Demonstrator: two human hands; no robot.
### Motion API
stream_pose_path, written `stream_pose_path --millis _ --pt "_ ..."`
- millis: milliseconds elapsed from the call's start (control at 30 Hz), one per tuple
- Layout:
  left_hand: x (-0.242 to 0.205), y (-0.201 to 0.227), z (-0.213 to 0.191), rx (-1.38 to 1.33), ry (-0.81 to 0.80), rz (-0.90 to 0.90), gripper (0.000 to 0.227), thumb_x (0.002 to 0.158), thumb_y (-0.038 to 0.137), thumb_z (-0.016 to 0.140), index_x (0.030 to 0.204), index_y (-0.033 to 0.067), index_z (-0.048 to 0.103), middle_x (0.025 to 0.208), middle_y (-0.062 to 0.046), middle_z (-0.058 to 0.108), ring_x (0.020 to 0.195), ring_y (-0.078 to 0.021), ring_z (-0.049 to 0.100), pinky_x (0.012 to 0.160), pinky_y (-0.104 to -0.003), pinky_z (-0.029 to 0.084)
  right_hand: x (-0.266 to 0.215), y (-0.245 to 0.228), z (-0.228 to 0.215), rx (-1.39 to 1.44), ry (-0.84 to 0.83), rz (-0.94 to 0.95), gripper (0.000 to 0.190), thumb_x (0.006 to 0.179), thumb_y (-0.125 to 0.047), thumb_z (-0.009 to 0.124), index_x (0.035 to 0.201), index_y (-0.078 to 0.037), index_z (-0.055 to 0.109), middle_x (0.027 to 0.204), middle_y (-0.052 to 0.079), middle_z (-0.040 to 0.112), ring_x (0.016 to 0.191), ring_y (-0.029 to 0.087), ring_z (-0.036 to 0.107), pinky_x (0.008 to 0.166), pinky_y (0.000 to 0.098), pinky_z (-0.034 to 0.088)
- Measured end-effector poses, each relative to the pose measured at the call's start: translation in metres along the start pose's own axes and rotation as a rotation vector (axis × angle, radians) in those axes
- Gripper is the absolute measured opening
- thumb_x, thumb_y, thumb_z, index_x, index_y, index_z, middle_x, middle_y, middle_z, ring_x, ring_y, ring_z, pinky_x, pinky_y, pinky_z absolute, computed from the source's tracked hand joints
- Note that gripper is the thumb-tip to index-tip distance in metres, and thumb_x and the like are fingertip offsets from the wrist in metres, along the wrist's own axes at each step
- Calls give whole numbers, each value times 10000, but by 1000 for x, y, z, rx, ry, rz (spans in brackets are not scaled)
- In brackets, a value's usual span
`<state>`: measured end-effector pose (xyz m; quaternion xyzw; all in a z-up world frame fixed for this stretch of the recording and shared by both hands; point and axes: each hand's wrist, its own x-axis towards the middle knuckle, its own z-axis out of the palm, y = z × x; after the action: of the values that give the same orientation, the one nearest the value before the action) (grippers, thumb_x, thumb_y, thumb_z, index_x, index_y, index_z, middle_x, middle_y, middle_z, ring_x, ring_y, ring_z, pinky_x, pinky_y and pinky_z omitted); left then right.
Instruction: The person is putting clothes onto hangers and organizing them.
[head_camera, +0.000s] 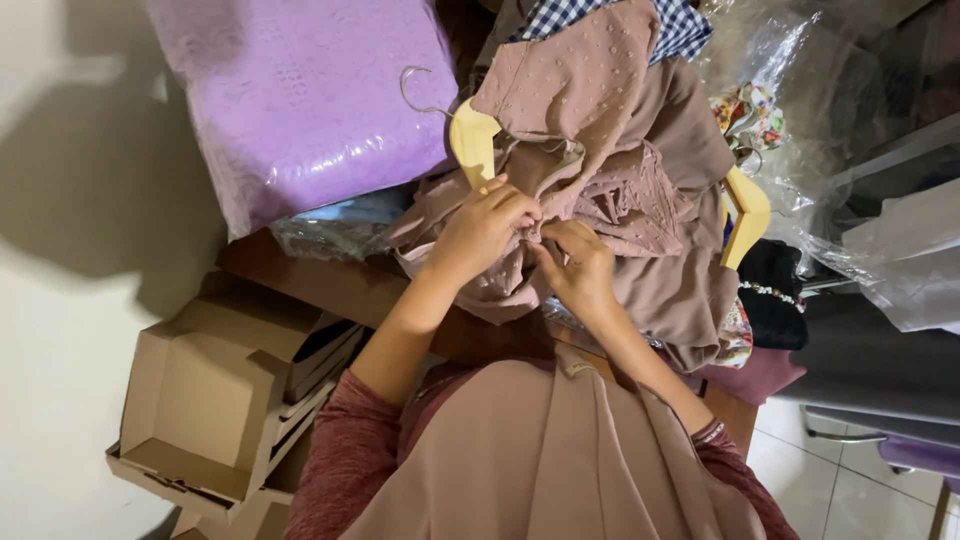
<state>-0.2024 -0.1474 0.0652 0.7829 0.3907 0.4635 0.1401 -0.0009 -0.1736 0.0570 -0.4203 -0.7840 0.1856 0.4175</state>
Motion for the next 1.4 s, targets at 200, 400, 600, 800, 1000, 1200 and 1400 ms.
stream_pose_path --millis 200,400,600,800,1000,1200,1400 --pt "13 -34 2 69 -56 136 58 1000 67 615 1039 100 589 894 -22 675 950 -209 710 1086 -470 535 4 -12 -19 52 -30 -43 220 824 7 795 1015 35 690 982 172 706 909 324 688 809 377 554" --pt "43 -63 -36 103 62 -7 52 1043 17 509 995 38 510 996 -145 643 977 -250 713 919 -373 583 -3 -12 -45 84 -121 -106 197 825 -7 797 985 28 687 958 158 705 878 311 678 799 380 536" --pt "84 -61 -62 246 81 89 85 989 58 610 964 39 531 910 -100 676 922 -320 666 842 -423 564 -10 7 -82 -3 -87 146 204 809 -44 790 1006 -5 753 1013 114 753 672 191 623 616 316 503" --pt "92 -54 -33 96 -162 -189 91 1062 119 577 1000 66 536 929 -128 635 919 -256 698 744 -375 588 -31 70 -97 -95 17 209 194 837 -54 807 1021 -20 754 887 63 716 731 131 631 653 272 498" --pt "39 -32 -12 -44 -252 -434 112 1066 186 554 1055 82 594 987 -90 731 892 -236 716 809 -399 562 -35 76 -94 -8 -140 637 195 845 -79 778 1018 -12 721 856 91 724 744 208 657 669 332 529" --pt "3 -7 20 136 -232 -249 122 970 215 714 985 103 669 1011 -104 738 938 -293 712 1017 -471 496 21 16 -55 -160 -93 91 353 834 -1 698 1182 1 642 1134 196 661 1096 377 638 968 449 509" --pt "-6 16 9 -11 -60 -235 265 805 57 739 1053 36 650 1093 -145 691 1050 -368 657 926 -439 513 29 29 9 -255 -149 -30 210 787 -46 789 980 -7 716 1003 164 716 988 372 663 893 451 534"
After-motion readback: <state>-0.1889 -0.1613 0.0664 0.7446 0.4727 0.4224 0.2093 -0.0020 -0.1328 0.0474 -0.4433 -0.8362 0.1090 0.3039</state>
